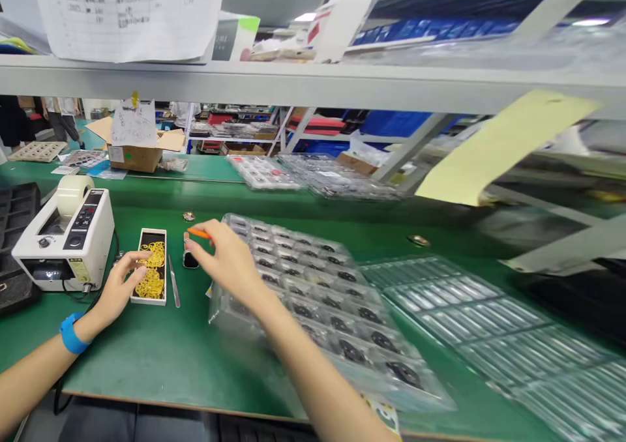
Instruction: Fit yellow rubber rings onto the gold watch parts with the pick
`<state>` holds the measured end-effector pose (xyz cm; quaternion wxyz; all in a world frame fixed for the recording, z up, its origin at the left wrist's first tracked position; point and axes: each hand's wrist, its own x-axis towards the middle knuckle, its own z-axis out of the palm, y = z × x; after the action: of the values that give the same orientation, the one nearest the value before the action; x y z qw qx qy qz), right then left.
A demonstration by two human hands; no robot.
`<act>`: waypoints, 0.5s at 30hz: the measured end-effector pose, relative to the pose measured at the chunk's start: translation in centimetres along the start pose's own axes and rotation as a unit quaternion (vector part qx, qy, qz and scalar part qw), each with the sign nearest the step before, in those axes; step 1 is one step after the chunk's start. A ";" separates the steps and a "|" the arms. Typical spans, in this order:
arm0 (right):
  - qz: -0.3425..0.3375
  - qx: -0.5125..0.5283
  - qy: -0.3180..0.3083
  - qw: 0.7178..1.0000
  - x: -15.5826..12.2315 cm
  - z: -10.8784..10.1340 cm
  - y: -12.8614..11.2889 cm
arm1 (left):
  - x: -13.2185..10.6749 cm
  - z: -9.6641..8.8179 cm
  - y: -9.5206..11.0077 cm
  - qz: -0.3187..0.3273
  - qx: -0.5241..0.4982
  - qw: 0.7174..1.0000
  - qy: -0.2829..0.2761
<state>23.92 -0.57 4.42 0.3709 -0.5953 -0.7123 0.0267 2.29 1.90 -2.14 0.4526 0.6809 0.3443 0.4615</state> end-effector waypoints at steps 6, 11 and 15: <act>-0.064 0.181 0.029 0.981 -4.3 4.3 -3.8 | -2.4 -2.0 2.5 0.125 0.012 0.988 0.094; -0.125 0.186 0.028 0.974 -5.6 7.2 -2.5 | -6.5 -8.3 4.0 0.151 0.153 0.963 0.163; -0.108 0.142 0.050 0.983 -4.3 4.6 -1.1 | -9.2 -13.0 5.8 0.048 0.231 0.941 0.242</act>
<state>20.46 -2.71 -0.53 0.4872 -0.4572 -0.7418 0.0578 -12.72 -4.45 2.51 0.1629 0.6503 0.5075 0.5414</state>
